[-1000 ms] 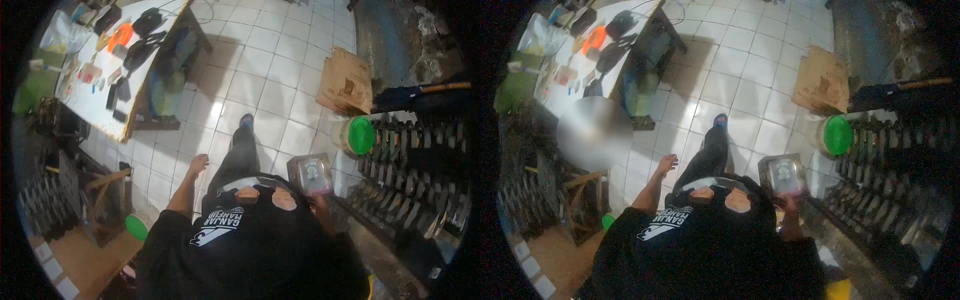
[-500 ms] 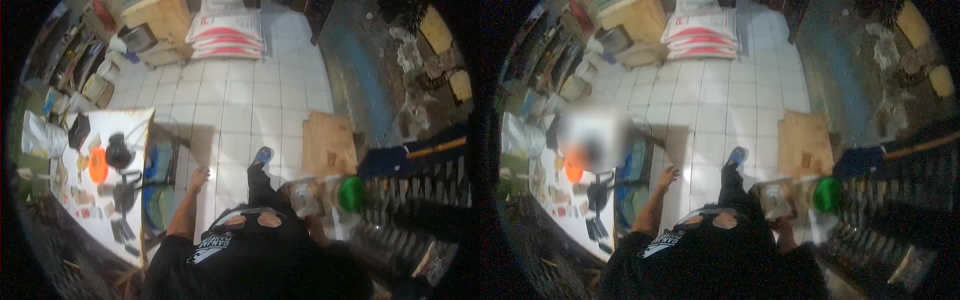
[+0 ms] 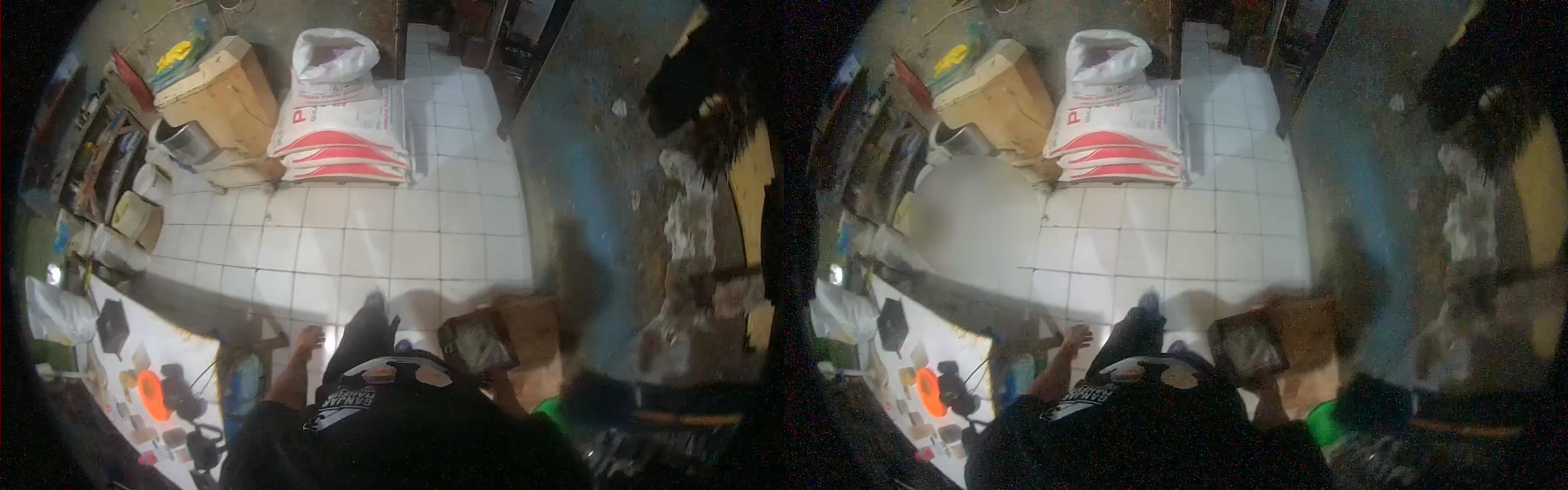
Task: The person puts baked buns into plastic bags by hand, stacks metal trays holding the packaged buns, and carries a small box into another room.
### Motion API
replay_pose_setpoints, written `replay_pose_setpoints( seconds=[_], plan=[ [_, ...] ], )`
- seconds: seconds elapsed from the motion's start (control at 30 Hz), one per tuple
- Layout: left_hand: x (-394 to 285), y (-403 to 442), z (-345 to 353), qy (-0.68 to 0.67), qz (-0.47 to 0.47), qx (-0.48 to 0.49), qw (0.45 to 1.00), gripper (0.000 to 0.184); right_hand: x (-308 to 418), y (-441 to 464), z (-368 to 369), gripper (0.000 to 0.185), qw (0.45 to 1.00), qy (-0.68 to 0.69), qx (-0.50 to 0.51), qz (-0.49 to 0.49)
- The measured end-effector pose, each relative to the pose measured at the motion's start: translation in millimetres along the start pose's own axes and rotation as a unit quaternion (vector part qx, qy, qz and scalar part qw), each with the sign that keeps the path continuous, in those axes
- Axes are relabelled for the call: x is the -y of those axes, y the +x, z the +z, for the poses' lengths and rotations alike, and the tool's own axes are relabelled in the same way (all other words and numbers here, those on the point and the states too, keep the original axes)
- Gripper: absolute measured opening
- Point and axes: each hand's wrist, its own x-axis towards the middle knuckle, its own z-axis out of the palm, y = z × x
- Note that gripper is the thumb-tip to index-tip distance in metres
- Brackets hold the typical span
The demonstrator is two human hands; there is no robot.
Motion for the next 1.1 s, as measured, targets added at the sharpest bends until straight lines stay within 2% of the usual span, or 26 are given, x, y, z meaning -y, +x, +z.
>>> replay_pose_setpoints(
  seconds=[0.03, 0.07, 0.1, 0.17, 0.3, 0.4, 0.5, 0.53, 0.6, 0.63, 0.7, 0.77, 0.83, 0.9, 0.97, 1.0, 1.03, 1.07, 1.1],
  plan=[
    [-22.5, 32.4, 6.6, -0.014, -0.016, 0.038, 0.999, 0.03, 31.3, 22.9, 3.8, 0.017, 0.964, 0.208, -0.089, 0.137],
    [-47.9, 50.5, 11.5, -0.048, 0.063, 0.137, 0.987, 0.024, 54.7, 48.8, 9.6, 0.017, 0.963, 0.215, -0.084, 0.141],
    [-77.0, 99.9, 38.5, -0.023, -0.037, 0.051, 0.998, 0.019, 77.7, 72.8, 15.5, 0.017, 0.978, 0.164, -0.056, 0.114],
    [-155.7, 139.6, 84.5, 0.002, -0.012, 0.022, 1.0, 0.018, 116.0, 120.9, 23.8, 0.017, 0.993, 0.08, -0.025, 0.078],
    [-291.0, 250.9, 161.3, -0.057, 0.072, 0.122, 0.988, 0.021, 196.7, 195.1, 34.1, 0.017, 0.998, 0.005, -0.03, 0.063],
    [-408.9, 320.1, 223.1, 0.032, 0.101, 0.164, 0.981, 0.024, 265.9, 240.5, 36.2, 0.017, 0.996, 0.007, -0.048, 0.07],
    [-497.7, 382.8, 297.2, -0.031, 0.171, 0.226, 0.959, 0.023, 320.5, 291.4, 32.0, 0.018, 0.995, 0.033, -0.063, 0.076],
    [-528.4, 395.0, 320.5, -0.022, 0.17, 0.231, 0.958, 0.023, 336.2, 305.1, 29.3, 0.018, 0.993, 0.046, -0.067, 0.081],
    [-587.8, 423.6, 364.3, -0.07, 0.109, 0.278, 0.952, 0.019, 368.2, 346.3, 20.7, 0.018, 0.992, 0.053, -0.073, 0.088],
    [-607.3, 437.0, 385.5, -0.07, 0.11, 0.279, 0.951, 0.019, 385.2, 372.6, 14.7, 0.018, 0.992, 0.049, -0.075, 0.087],
    [-628.9, 473.3, 422.9, 0.135, 0.291, 0.196, 0.927, 0.015, 421.1, 424.6, -4.7, 0.018, 0.992, 0.046, -0.074, 0.088],
    [-639.4, 502.9, 438.5, 0.095, 0.25, 0.233, 0.935, 0.017, 458.2, 482.6, -24.5, 0.018, 0.994, 0.034, -0.071, 0.082],
    [-644.0, 544.2, 448.0, 0.266, 0.256, 0.233, 0.9, 0.02, 494.2, 531.6, -38.0, 0.019, 0.995, 0.013, -0.064, 0.075],
    [-685.2, 520.4, 475.3, 0.208, -0.017, 0.154, 0.966, 0.027, 531.5, 576.9, -50.8, 0.019, 0.996, -0.007, -0.056, 0.068],
    [-726.5, 517.3, 487.2, 0.067, 0.012, 0.245, 0.967, 0.028, 572.0, 620.6, -62.3, 0.019, 0.997, -0.032, -0.044, 0.06],
    [-730.3, 540.3, 496.9, 0.071, 0.165, 0.259, 0.949, 0.027, 594.5, 640.6, -68.1, 0.019, 0.997, -0.044, -0.036, 0.058],
    [-768.6, 537.6, 521.3, 0.113, 0.128, 0.224, 0.959, 0.024, 615.4, 664.0, -73.9, 0.019, 0.997, -0.053, -0.029, 0.058],
    [-770.3, 583.5, 528.4, 0.243, 0.216, 0.195, 0.925, 0.024, 635.4, 683.7, -79.6, 0.019, 0.996, -0.063, -0.021, 0.057],
    [-783.5, 599.8, 541.1, 0.229, 0.215, 0.184, 0.931, 0.024, 657.9, 706.6, -85.3, 0.019, 0.996, -0.071, -0.014, 0.058]
  ],
)
